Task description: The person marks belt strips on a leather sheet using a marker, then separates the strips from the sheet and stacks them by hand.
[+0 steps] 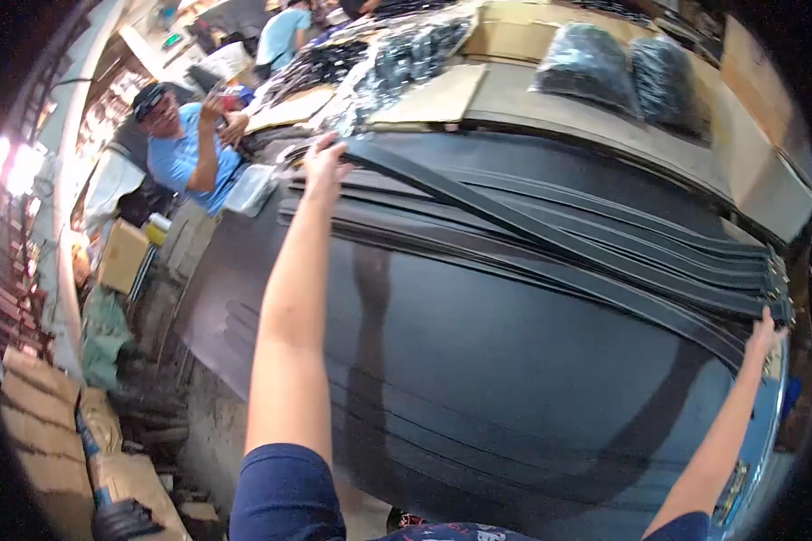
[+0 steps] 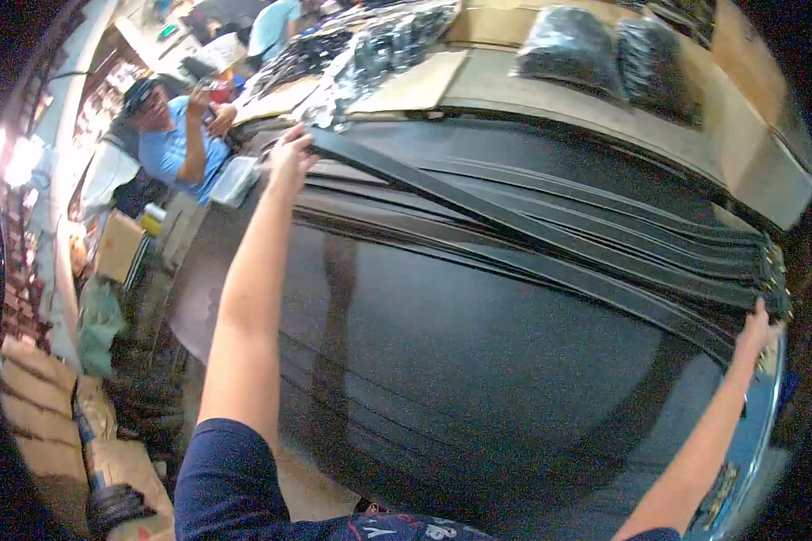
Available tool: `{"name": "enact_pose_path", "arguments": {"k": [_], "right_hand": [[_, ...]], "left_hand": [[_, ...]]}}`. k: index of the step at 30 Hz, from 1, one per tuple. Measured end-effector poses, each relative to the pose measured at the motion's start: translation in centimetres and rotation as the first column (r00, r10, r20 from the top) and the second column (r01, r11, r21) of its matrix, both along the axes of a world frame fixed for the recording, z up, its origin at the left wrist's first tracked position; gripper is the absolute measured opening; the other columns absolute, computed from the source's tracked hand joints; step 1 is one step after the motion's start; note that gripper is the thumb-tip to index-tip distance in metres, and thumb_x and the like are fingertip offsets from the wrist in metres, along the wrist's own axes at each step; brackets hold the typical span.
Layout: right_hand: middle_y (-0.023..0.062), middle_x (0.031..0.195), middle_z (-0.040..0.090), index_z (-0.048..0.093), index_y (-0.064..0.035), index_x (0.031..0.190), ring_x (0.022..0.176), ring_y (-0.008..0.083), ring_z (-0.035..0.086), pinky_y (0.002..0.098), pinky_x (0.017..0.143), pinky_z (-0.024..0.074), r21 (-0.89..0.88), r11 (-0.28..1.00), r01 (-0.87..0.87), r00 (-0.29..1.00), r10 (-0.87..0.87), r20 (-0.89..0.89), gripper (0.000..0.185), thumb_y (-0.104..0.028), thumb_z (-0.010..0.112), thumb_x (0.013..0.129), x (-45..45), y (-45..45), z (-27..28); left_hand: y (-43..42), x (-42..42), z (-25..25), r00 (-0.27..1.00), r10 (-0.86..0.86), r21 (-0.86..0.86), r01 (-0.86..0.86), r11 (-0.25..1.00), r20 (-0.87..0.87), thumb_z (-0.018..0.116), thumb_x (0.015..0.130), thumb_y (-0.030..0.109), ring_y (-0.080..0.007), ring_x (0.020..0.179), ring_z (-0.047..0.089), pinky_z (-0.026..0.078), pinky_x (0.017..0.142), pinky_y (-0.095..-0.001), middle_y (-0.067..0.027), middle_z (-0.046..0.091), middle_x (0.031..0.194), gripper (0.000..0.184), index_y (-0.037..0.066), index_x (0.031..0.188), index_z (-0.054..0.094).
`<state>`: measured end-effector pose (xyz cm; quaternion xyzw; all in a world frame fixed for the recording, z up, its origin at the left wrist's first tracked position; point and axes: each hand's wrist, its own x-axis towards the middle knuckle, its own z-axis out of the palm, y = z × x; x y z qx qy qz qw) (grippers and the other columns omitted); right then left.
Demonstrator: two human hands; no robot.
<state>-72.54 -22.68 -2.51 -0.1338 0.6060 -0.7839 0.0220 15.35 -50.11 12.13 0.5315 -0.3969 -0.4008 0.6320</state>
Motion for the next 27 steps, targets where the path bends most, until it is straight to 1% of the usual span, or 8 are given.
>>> {"name": "enact_pose_path", "arguments": {"k": [3,8,10,12,16,19,24,27], "right_hand": [[0.0121,0.125,0.05,0.03,-0.0047,0.137,0.104,0.0229,0.052,0.0425,0.089,0.0423,0.097,0.992,-0.082,0.996,0.085,-0.026,0.077,-0.003,0.074,0.075,-2.1,0.8,-0.1],[0.0144,0.122,0.052,0.031,0.0004,0.135,0.107,0.0251,0.052,0.0434,0.092,0.0434,0.176,0.974,-0.141,0.99,0.141,0.013,0.076,-0.008,0.077,0.075,-0.8,0.8,0.6],[0.014,0.117,0.056,0.036,-0.0031,0.132,0.103,0.0263,0.057,0.0431,0.089,0.0481,0.233,0.966,-0.114,0.992,0.122,-0.02,0.068,-0.008,0.075,0.076,-1.6,0.5,-0.2],[0.0133,0.113,0.058,0.041,-0.0065,0.13,0.099,0.0271,0.06,0.0408,0.085,0.0529,0.258,0.963,-0.077,0.997,0.072,0.029,0.061,-0.008,0.073,0.078,-3.5,0.1,-1.5],[0.0166,0.112,0.059,0.042,-0.0019,0.127,0.098,0.0272,0.061,0.0397,0.083,0.0558,0.334,0.92,-0.206,0.978,0.197,0.063,0.057,-0.011,0.072,0.08,-4.0,0.4,-0.6],[0.0155,0.11,0.057,0.04,-0.0029,0.129,0.089,0.0291,0.062,0.0385,0.074,0.0594,0.333,0.919,-0.21,0.978,0.199,0.068,0.062,-0.009,0.074,0.077,-1.8,0.8,1.1],[0.0152,0.103,0.056,0.028,-0.0094,0.136,0.073,0.0234,0.062,0.0352,0.062,0.0598,0.328,0.926,-0.185,0.98,0.197,-0.002,0.076,-0.008,0.075,0.077,2.6,0.4,2.4],[0.0139,0.101,0.056,0.028,-0.0123,0.135,0.068,0.0204,0.061,0.0305,0.053,0.0558,0.395,0.913,-0.099,0.993,0.116,-0.02,0.075,-0.011,0.075,0.077,6.1,0.6,3.5]], "left_hand": [[0.1,0.3,-1.8,0.998,0.027,-0.092,-0.032,0.995,-0.05,0.061,0.08,-0.002,-0.0176,0.074,0.061,0.054,0.06,-0.0338,-0.0078,0.061,0.095,0.037,0.008,0.116,0.056],[-0.1,1.3,-6.6,0.992,0.109,-0.068,-0.104,0.992,0.065,0.057,0.085,-0.001,-0.0189,0.089,0.058,0.052,0.07,-0.0384,-0.0076,0.058,0.103,0.034,0.009,0.117,0.051],[-0.1,1.4,-8.8,0.987,0.117,0.312,-0.146,0.939,0.109,0.058,0.084,-0.003,-0.0216,0.094,0.057,0.051,0.078,-0.043,-0.0095,0.057,0.106,0.039,0.007,0.12,0.049],[0.1,2.6,-9.9,0.999,0.04,0.238,-0.031,0.971,-0.033,0.061,0.078,-0.005,-0.0266,0.096,0.059,0.054,0.07,-0.0455,-0.0141,0.055,0.11,0.043,0.005,0.118,0.049],[-0.4,2.2,-9.0,0.989,0.125,0.295,-0.144,0.945,0.081,0.062,0.078,-0.005,-0.0257,0.1,0.057,0.052,0.082,-0.0458,-0.0154,0.055,0.111,0.047,0.003,0.122,0.048],[-0.3,2.4,-8.9,0.93,0.199,0.268,-0.285,0.92,0.309,0.071,0.071,-0.002,-0.0208,0.078,0.062,0.055,0.06,-0.0315,-0.013,0.06,0.099,0.048,0.002,0.115,0.052],[-1.6,3.5,-10.6,0.927,0.319,0.113,-0.345,0.932,0.198,0.075,0.07,0.002,-0.0201,0.076,0.061,0.053,0.058,-0.03,-0.0131,0.058,0.103,0.048,0.006,0.113,0.054],[-1.8,4.3,-10.6,0.908,0.16,0.304,-0.29,0.907,0.388,0.075,0.075,0.011,-0.0226,0.086,0.061,0.051,0.073,-0.0317,-0.0122,0.062,0.105,0.06,0.004,0.128,0.048]]}}
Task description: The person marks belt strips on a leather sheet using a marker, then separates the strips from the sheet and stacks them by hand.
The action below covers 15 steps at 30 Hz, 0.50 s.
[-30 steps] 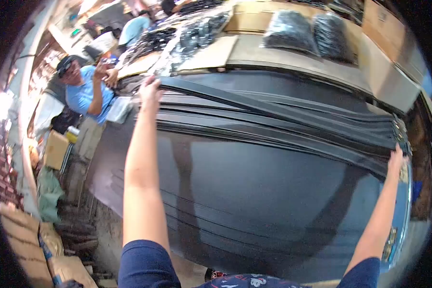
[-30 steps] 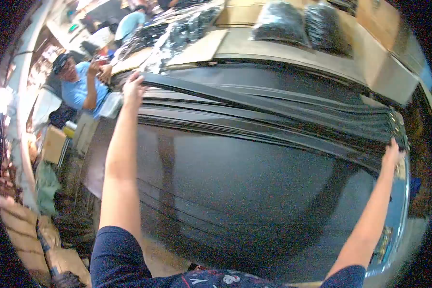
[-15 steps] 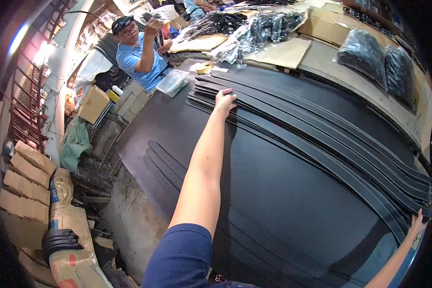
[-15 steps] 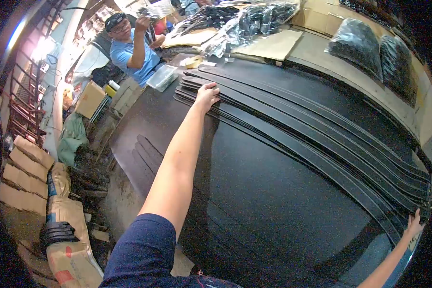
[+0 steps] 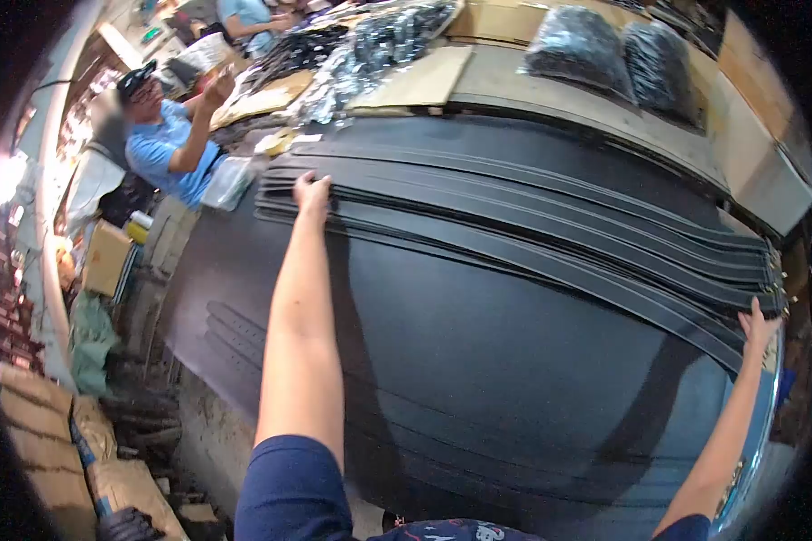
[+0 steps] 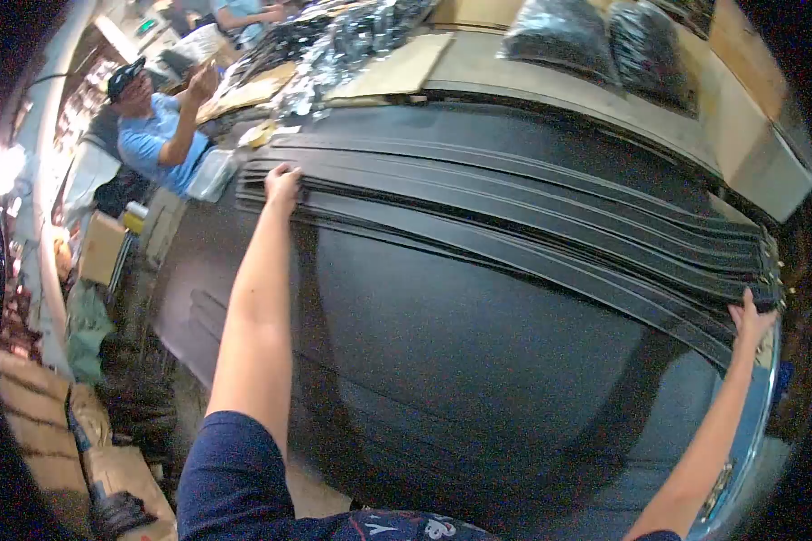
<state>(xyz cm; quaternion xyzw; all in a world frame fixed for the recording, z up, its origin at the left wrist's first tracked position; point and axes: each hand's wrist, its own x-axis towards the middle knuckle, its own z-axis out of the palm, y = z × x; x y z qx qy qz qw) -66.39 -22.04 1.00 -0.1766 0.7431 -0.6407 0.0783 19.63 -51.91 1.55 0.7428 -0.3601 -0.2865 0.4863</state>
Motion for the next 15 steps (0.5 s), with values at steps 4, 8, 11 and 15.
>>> {"name": "enact_pose_path", "arguments": {"k": [4,8,11,15], "right_hand": [[0.0172,0.113,0.055,0.031,-0.0061,0.135,0.095,0.0272,0.06,0.0371,0.067,0.0546,0.375,0.923,0.089,0.97,0.006,-0.244,0.085,-0.033,0.08,0.072,2.2,1.5,3.5],[0.0252,0.13,0.048,0.04,0.003,0.132,0.119,0.0404,0.046,0.0458,0.102,0.0351,0.346,0.729,0.591,0.62,-0.137,-0.772,0.077,-0.043,0.069,0.077,3.1,2.9,4.7],[0.0253,0.128,0.048,0.043,-0.0045,0.132,0.119,0.0389,0.043,0.0464,0.101,0.0343,0.193,0.803,0.564,0.529,-0.172,-0.831,0.054,-0.019,0.061,0.083,2.0,4.9,4.8],[0.0229,0.127,0.047,0.053,-0.0102,0.125,0.119,0.0384,0.041,0.0449,0.103,0.0319,0.311,0.861,0.402,0.416,0.131,-0.9,0.045,-0.007,0.056,0.08,1.4,13.8,7.6]], "left_hand": [[1.2,-3.3,0.3,0.73,0.217,-0.25,-0.065,0.966,0.648,0.072,0.078,0.021,-0.0436,0.137,0.016,0.016,0.112,-0.047,-0.0354,0.012,0.145,0.06,0.007,0.13,0.047],[5.1,-8.9,1.3,0.526,-0.112,-0.147,0.426,0.892,0.843,0.048,0.095,0.04,-0.0344,0.142,0.006,0.009,0.109,-0.0582,-0.0144,0.02,0.152,0.044,0.022,0.135,0.047],[8.9,-13.0,2.2,0.311,-0.219,-0.016,0.607,0.795,0.925,0.047,0.095,0.039,-0.0276,0.144,0.004,0.006,0.109,-0.0588,-0.0062,0.019,0.154,0.048,0.024,0.14,0.04],[15.8,-16.6,4.7,0.19,-0.509,0.075,0.888,0.454,0.84,0.049,0.095,0.028,-0.0296,0.142,0.014,0.014,0.113,-0.0457,-0.0102,0.022,0.153,0.05,0.012,0.141,0.037]]}}
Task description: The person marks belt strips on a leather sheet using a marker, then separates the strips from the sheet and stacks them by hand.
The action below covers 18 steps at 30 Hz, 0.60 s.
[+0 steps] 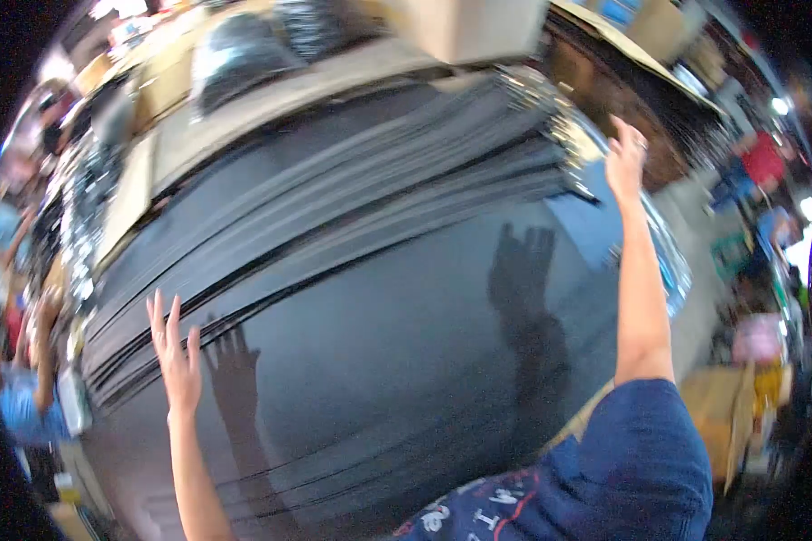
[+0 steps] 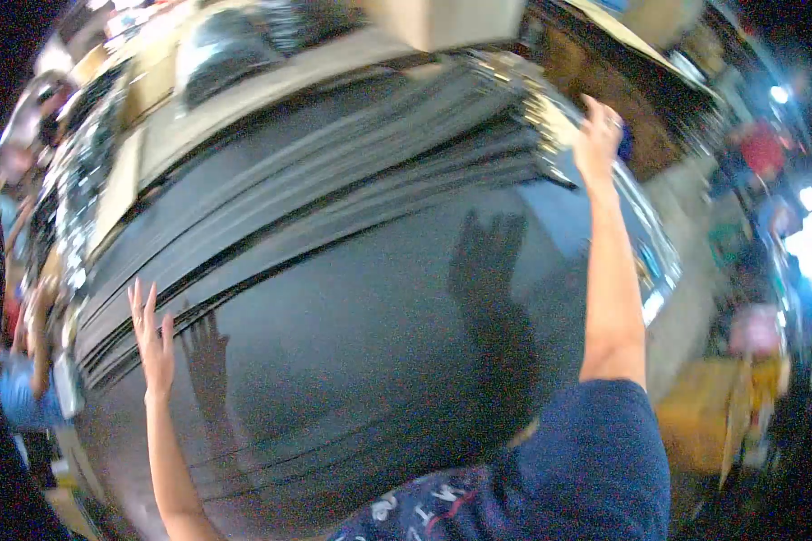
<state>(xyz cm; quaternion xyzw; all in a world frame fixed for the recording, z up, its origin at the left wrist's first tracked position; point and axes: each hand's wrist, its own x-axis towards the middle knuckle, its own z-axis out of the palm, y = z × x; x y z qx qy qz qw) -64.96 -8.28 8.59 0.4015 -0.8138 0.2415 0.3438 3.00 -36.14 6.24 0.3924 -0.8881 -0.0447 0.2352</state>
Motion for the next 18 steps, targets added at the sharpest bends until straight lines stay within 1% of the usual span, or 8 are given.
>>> {"name": "enact_pose_path", "arguments": {"k": [2,3,4,6,8,12,15,18], "right_hand": [[0.0208,0.125,0.049,0.058,-0.0105,0.118,0.119,0.0372,0.043,0.0443,0.102,0.0329,0.059,0.998,-0.017,1.0,0.016,0.02,0.039,-0.005,0.059,0.079,1.5,5.7,1.8],[0.0189,0.124,0.05,0.06,-0.011,0.116,0.117,0.0358,0.045,0.0422,0.1,0.0359,0.112,0.994,-0.005,0.997,-0.004,0.078,0.04,-0.004,0.062,0.076,3.1,8.5,3.5],[0.0177,0.117,0.055,0.062,-0.0087,0.112,0.11,0.0313,0.051,0.0382,0.094,0.0411,0.158,0.986,-0.053,0.991,0.032,0.127,0.037,-0.004,0.064,0.075,3.8,10.7,4.9],[0.0149,0.099,0.063,0.064,-0.0055,0.106,0.091,0.024,0.06,0.0339,0.081,0.0467,0.207,0.974,-0.094,0.926,0.01,0.377,0.032,-0.005,0.067,0.074,6.1,15.2,7.1],[0.0115,0.084,0.064,0.066,-0.0034,0.098,0.077,0.0196,0.061,0.0323,0.072,0.0477,0.269,0.954,-0.135,0.837,-0.035,0.545,0.026,-0.005,0.068,0.072,7.2,18.3,7.6],[0.0069,0.065,0.063,0.067,-0.0009,0.085,0.06,0.0143,0.058,0.0301,0.06,0.0479,0.368,0.891,-0.265,0.672,-0.103,0.733,0.014,-0.004,0.069,0.071,10.6,21.5,8.2],[0.0069,0.063,0.062,0.066,-0.0002,0.078,0.06,0.0131,0.059,0.0301,0.058,0.0477,0.394,0.857,-0.333,0.623,-0.114,0.774,0.009,-0.004,0.069,0.071,10.8,24.1,5.7],[0.007,0.06,0.06,0.066,0.0001,0.078,0.063,0.0139,0.062,0.0304,0.059,0.0494,0.413,0.898,-0.153,0.69,-0.202,0.695,0.011,-0.009,0.071,0.075,11.5,26.8,2.7]], "left_hand": [[4.4,-1.0,0.9,0.979,-0.202,0.181,0.198,0.963,0.003,0.054,0.091,0.02,-0.0314,0.14,0.021,0.019,0.113,-0.0437,-0.013,0.026,0.151,0.055,0.008,0.141,0.037],[6.6,-1.3,1.3,0.963,-0.265,0.271,0.246,0.931,0.037,0.059,0.086,0.016,-0.0323,0.139,0.023,0.021,0.112,-0.0444,-0.0142,0.028,0.149,0.059,0.007,0.141,0.037],[8.6,-1.8,1.6,0.948,-0.309,0.352,0.264,0.898,0.077,0.063,0.082,0.012,-0.0332,0.138,0.025,0.022,0.112,-0.045,-0.0154,0.031,0.147,0.064,0.006,0.14,0.037],[12.9,-2.7,2.2,0.914,-0.398,0.462,0.321,0.827,0.075,0.07,0.073,0.007,-0.0346,0.135,0.031,0.024,0.111,-0.0451,-0.0173,0.037,0.143,0.074,0.003,0.139,0.037],[16.1,-3.6,1.6,0.88,-0.472,0.531,0.374,0.76,0.054,0.075,0.07,0.009,-0.0348,0.133,0.034,0.025,0.11,-0.0456,-0.0175,0.04,0.14,0.077,0.003,0.138,0.039],[21.7,-7.0,0.6,0.807,-0.585,0.44,0.5,0.746,0.074,0.075,0.073,0.018,-0.0344,0.132,0.036,0.026,0.108,-0.0519,-0.0157,0.042,0.138,0.07,0.004,0.134,0.043],[26.1,-9.6,0.0,0.759,-0.65,0.408,0.605,0.684,-0.035,0.075,0.072,0.018,-0.0319,0.128,0.04,0.028,0.106,-0.0512,-0.0135,0.044,0.136,0.063,0.008,0.129,0.05],[30.1,-10.5,-1.3,0.746,-0.662,0.411,0.625,0.663,-0.068,0.076,0.071,0.019,-0.0298,0.126,0.042,0.029,0.106,-0.0499,-0.0111,0.045,0.136,0.058,0.009,0.125,0.055]]}}
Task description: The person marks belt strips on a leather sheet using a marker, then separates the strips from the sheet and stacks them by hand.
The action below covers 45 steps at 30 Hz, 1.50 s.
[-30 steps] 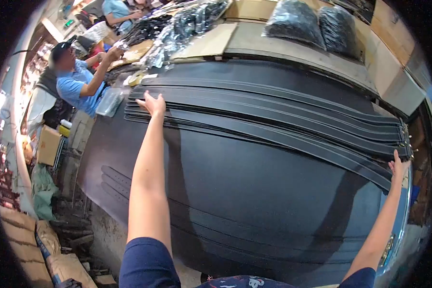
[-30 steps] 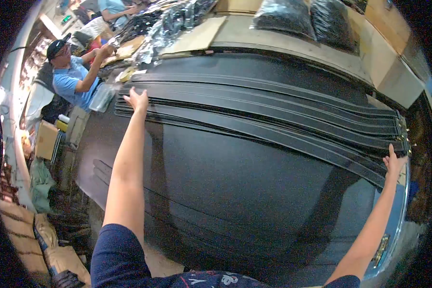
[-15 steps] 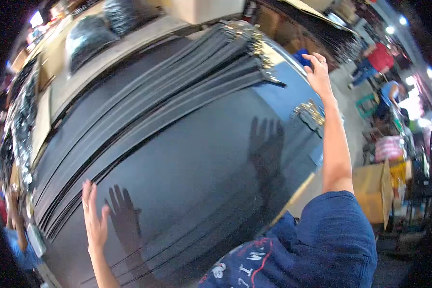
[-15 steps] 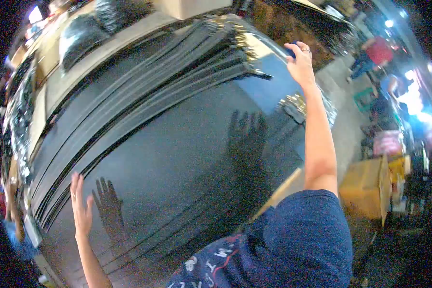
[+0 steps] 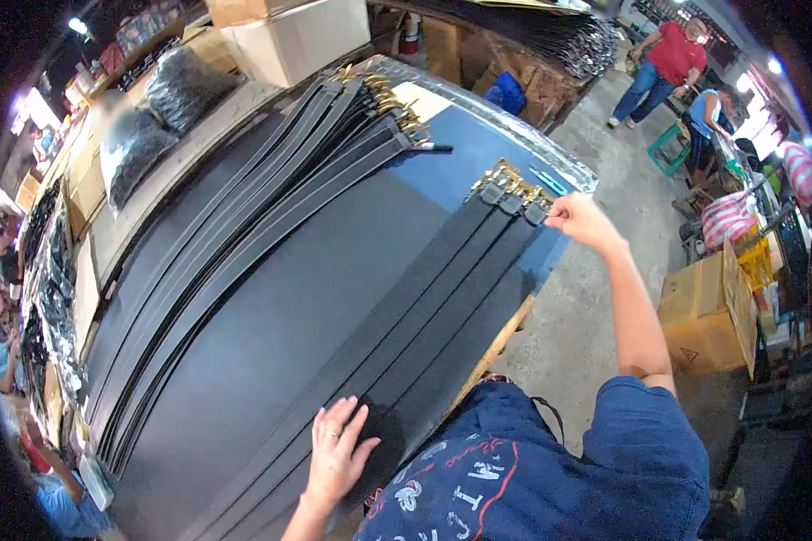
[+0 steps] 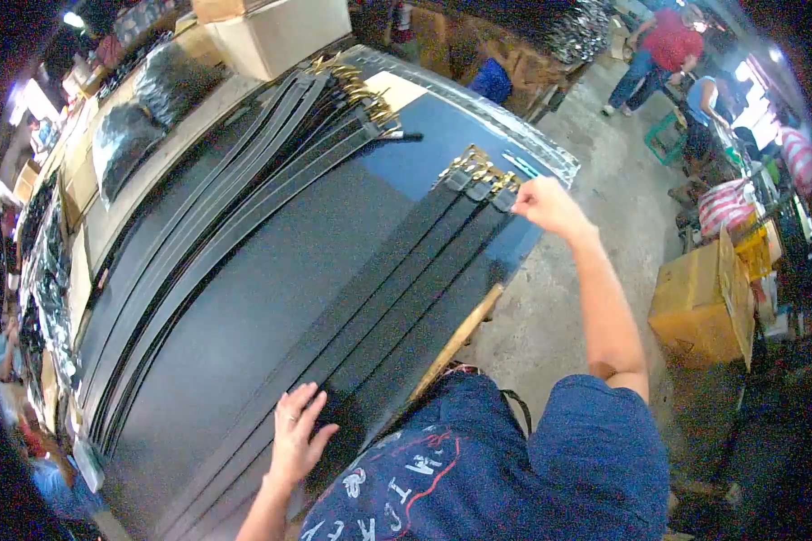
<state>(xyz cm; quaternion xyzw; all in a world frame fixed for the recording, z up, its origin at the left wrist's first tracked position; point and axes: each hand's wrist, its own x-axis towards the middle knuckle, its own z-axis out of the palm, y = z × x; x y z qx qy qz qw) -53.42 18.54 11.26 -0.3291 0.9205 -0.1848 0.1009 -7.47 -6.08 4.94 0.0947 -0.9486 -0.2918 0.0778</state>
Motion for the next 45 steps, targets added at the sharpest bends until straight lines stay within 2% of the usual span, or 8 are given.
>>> {"name": "enact_pose_path", "arguments": {"k": [2,6,9,11,17,28,35,45], "right_hand": [[0.01,0.073,0.064,0.062,0.0009,0.099,0.064,0.019,0.063,0.0321,0.06,0.0525,-0.15,0.896,0.418,0.841,-0.32,0.435,0.027,-0.017,0.071,0.081,0.6,1.3,-2.7],[0.0186,0.118,0.052,0.024,0.0014,0.137,0.092,0.0261,0.06,0.0397,0.076,0.0535,-0.484,0.271,0.832,0.534,-0.158,0.83,0.076,-0.027,0.069,0.084,2.1,-0.1,-8.2],[0.0162,0.115,0.053,0.031,-0.0014,0.135,0.105,0.0287,0.053,0.0492,0.082,0.0482,-0.435,0.235,0.87,0.454,-0.034,0.89,0.073,-0.032,0.07,0.081,0.9,-1.8,-9.6],[0.0121,0.101,0.057,0.05,-0.0034,0.111,0.082,0.0216,0.056,0.0381,0.063,0.0492,-0.409,0.152,0.9,0.435,-0.233,0.87,0.044,-0.031,0.068,0.082,1.2,-3.5,-8.4],[0.0047,0.076,0.056,0.057,-0.0044,0.094,0.054,0.014,0.051,0.0243,0.039,0.0393,-0.373,0.122,0.92,0.39,-0.194,0.9,0.026,-0.027,0.066,0.084,-0.6,-3.1,-9.3],[0.0121,0.086,0.065,0.058,-0.0041,0.093,0.074,0.0213,0.063,0.0381,0.071,0.0506,-0.516,-0.076,0.853,0.501,0.399,0.768,0.019,-0.022,0.058,0.086,1.9,-1.0,-5.8],[0.0123,0.078,0.06,0.054,0.001,0.094,0.067,0.0258,0.065,0.0355,0.057,0.056,-0.604,-0.046,0.795,0.603,0.153,0.783,0.022,-0.02,0.061,0.09,-0.7,-1.5,-8.3],[0.0034,0.089,0.064,0.063,-0.0075,0.094,0.078,0.0135,0.06,0.0288,0.074,0.0459,-0.744,0.009,0.668,0.744,-0.02,0.668,0.015,-0.023,0.061,0.091,-2.6,-6.3,-6.8]], "left_hand": [[1.9,-0.1,-0.5,0.999,0.026,-0.106,-0.023,0.994,0.027,0.075,0.072,0.019,-0.0295,0.126,0.042,0.028,0.107,-0.0492,-0.0098,0.045,0.136,0.058,0.008,0.125,0.055],[2.7,0.4,-2.3,0.994,0.094,-0.244,-0.104,0.964,-0.049,0.074,0.071,0.015,-0.031,0.115,0.048,0.034,0.098,-0.0449,-0.0079,0.046,0.136,0.056,0.006,0.123,0.055],[3.3,-0.5,-1.2,0.986,0.14,-0.208,-0.157,0.966,-0.094,0.071,0.072,0.007,-0.0315,0.102,0.049,0.037,0.09,-0.0421,-0.0132,0.052,0.122,0.056,0.004,0.125,0.053],[3.9,-1.1,-1.2,0.977,0.183,-0.179,-0.201,0.963,-0.113,0.073,0.069,0.005,-0.0327,0.1,0.05,0.038,0.089,-0.0416,-0.0143,0.052,0.113,0.059,0.001,0.124,0.054],[3.7,-1.8,0.0,0.979,0.199,-0.165,-0.204,0.965,-0.043,0.074,0.071,0.008,-0.0327,0.094,0.047,0.038,0.085,-0.0419,-0.0152,0.05,0.101,0.05,-0.002,0.117,0.056],[3.4,-2.8,-0.4,0.967,0.242,-0.091,-0.249,0.964,-0.084,0.08,0.063,0.011,-0.0331,0.095,0.048,0.039,0.085,-0.0424,-0.015,0.05,0.101,0.047,0.0,0.103,0.057],[3.8,-1.9,-0.1,0.958,0.288,0.057,-0.288,0.956,0.01,0.079,0.067,0.016,-0.0326,0.087,0.054,0.046,0.076,-0.0381,-0.0169,0.054,0.094,0.042,0.0,0.096,0.053],[0.7,3.0,6.0,0.896,0.444,-0.308,-0.42,0.854,0.01,0.082,0.059,0.011,-0.028,0.068,0.056,0.046,0.062,-0.0364,-0.0105,0.052,0.078,0.06,0.011,0.116,0.063]]}}
